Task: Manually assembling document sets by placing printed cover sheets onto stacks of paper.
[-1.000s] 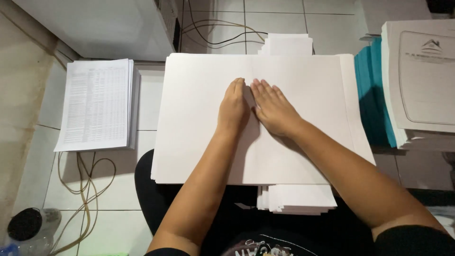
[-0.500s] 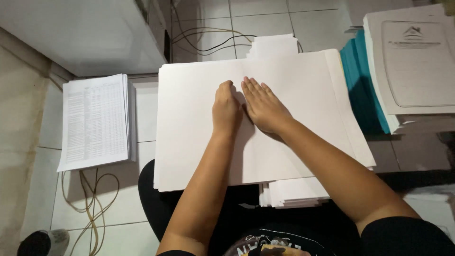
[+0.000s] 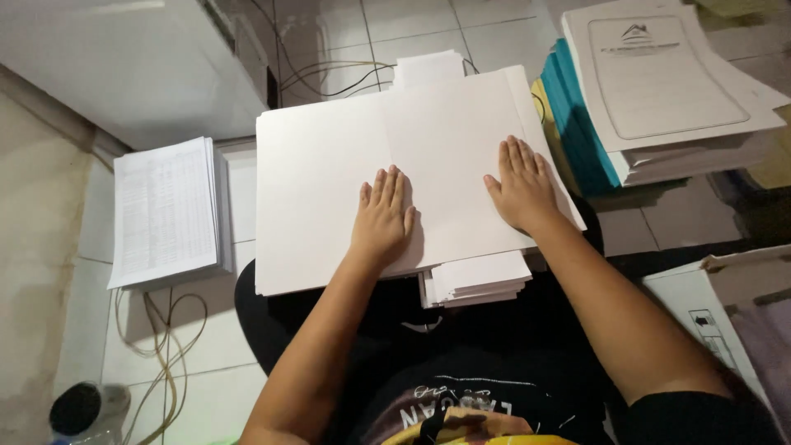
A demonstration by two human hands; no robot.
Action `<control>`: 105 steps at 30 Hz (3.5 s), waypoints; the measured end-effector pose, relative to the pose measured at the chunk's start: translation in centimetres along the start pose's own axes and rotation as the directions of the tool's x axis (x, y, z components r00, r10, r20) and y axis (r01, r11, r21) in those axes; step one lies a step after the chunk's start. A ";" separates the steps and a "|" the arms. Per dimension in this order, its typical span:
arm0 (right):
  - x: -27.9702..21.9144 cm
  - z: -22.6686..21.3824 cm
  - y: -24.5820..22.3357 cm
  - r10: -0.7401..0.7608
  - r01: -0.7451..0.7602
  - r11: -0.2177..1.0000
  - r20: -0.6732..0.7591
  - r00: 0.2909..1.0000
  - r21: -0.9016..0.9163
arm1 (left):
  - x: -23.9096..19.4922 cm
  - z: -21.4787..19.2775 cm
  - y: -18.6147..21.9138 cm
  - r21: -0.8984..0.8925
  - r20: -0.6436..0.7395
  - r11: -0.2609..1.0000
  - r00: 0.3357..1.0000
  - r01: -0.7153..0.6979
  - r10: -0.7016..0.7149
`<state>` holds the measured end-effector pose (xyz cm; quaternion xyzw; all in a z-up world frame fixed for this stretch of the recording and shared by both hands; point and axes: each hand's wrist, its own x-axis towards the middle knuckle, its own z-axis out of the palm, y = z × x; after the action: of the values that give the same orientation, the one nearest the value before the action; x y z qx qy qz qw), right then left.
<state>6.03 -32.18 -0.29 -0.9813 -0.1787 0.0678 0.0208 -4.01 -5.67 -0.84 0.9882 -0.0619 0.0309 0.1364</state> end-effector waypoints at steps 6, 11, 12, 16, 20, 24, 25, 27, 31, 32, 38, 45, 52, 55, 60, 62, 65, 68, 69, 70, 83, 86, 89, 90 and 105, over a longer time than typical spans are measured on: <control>0.0 0.2 -0.1 -0.045 0.046 0.999 -0.065 0.997 0.011 | -2.4 -0.3 1.8 -0.050 0.157 0.996 0.986 0.070 -0.062; -0.2 -0.6 -0.4 -0.030 0.034 0.997 -0.061 0.998 0.070 | 6.0 0.9 -0.6 0.022 0.119 0.988 0.981 0.152 -0.154; 0.0 -0.5 -0.3 -0.026 0.030 0.997 -0.060 0.998 0.069 | 8.3 1.2 -1.5 0.019 0.122 0.989 0.981 0.149 -0.151; 0.4 -0.2 -0.2 -0.010 0.013 0.998 -0.058 0.998 0.057 | 17.4 3.1 -5.0 0.059 0.066 0.976 0.975 0.208 -0.212; 0.8 0.9 0.1 -0.026 0.036 0.997 -0.142 0.990 0.068 | 23.6 5.6 -7.8 0.053 -0.062 0.953 0.954 0.297 -0.294; 0.9 0.9 0.0 -0.027 0.037 0.997 -0.155 0.988 0.065 | 22.7 5.8 -7.4 0.080 -0.152 0.957 0.953 0.278 -0.264; 0.7 0.9 -0.1 -0.015 0.024 0.998 -0.136 0.991 0.065 | 22.0 5.9 -7.1 0.088 -0.156 0.958 0.954 0.271 -0.256; 1.0 0.7 -0.2 -0.007 0.015 0.998 -0.135 0.991 0.063 | 20.3 5.6 -6.3 0.099 -0.178 0.959 0.953 0.264 -0.244; 0.5 0.1 -0.4 0.008 0.001 0.997 -0.109 0.994 0.080 | 13.3 3.6 -1.7 0.082 -0.044 0.983 0.986 0.166 -0.163; 0.3 -0.4 -0.5 0.004 0.004 0.996 -0.089 0.996 0.091 | 11.2 2.5 -0.2 0.051 0.078 0.990 0.987 0.134 -0.138; 0.9 0.3 1.6 -0.076 0.133 0.971 -0.277 0.958 0.196 | 5.8 0.5 2.3 -0.046 0.005 0.995 0.997 0.083 -0.083; 1.4 -1.4 14.8 -0.070 -0.015 0.991 -0.603 0.795 -0.135 | 6.0 3.2 0.6 -0.171 -0.254 0.984 0.963 0.044 -0.087; 3.9 3.4 25.2 0.071 -0.138 0.972 -0.322 0.944 -0.190 | 5.9 2.7 1.0 -0.213 -0.303 0.976 0.947 0.043 -0.108; 4.1 -0.1 24.2 0.063 -0.183 0.963 -0.494 0.867 -0.199 | 5.9 2.4 0.9 -0.253 -0.310 0.967 0.944 0.031 -0.111; -0.6 -8.9 8.8 -0.139 -0.075 0.974 -0.825 0.548 -0.214 | 5.4 1.8 0.0 -0.527 -0.325 0.848 0.935 -0.056 -0.141; -2.8 -9.1 1.4 -0.304 0.238 0.949 -0.791 0.531 -0.205 | 4.8 0.6 -0.4 -0.881 -0.186 0.468 0.962 -0.072 -0.202; -6.6 -5.1 -7.9 -0.412 0.454 0.885 -0.636 0.652 -0.108 | 5.2 1.8 -2.6 -0.993 -0.118 -0.011 0.988 -0.120 -0.104; -6.7 3.3 -11.1 -0.500 0.538 0.840 -0.477 0.723 -0.066 | 4.7 -2.0 -2.2 -0.996 -0.089 -0.003 0.976 -0.092 -0.199; -6.9 2.0 -11.3 -0.507 0.544 0.836 -0.475 0.719 -0.069 | 5.0 -0.2 -3.1 -0.995 -0.093 -0.003 0.974 -0.096 -0.207; -6.9 0.5 -11.5 -0.521 0.562 0.823 -0.283 0.805 0.083 | 5.4 1.5 -4.0 -0.993 -0.111 0.048 0.976 -0.103 -0.190; -1.0 -0.9 4.5 0.121 0.085 0.412 -0.147 0.982 0.907 | 5.8 3.8 -4.1 -0.936 -0.288 0.277 0.924 -0.216 -0.251; -0.6 1.1 8.5 0.138 0.015 0.417 -0.080 0.987 0.909 | 4.9 2.5 -3.8 -0.476 -0.618 0.867 0.757 -0.146 -0.212; -1.2 -1.3 6.7 0.186 -0.152 0.508 0.065 0.981 0.848 | 5.4 3.2 -4.8 -0.346 -0.452 0.934 0.855 0.094 -0.253; -1.3 -1.9 5.9 0.186 -0.150 0.507 0.062 0.981 0.849 | 5.2 2.8 -4.6 -0.344 -0.455 0.934 0.855 0.092 -0.251; -2.3 -5.6 1.8 0.179 -0.251 0.466 0.188 0.966 0.848 | 5.2 1.1 -6.2 -0.336 -0.093 0.937 0.994 -0.091 0.063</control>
<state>5.28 -34.76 5.47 -0.8491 0.0036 0.1857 0.4944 2.02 -0.61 -3.12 0.9446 -0.0993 0.0652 0.3059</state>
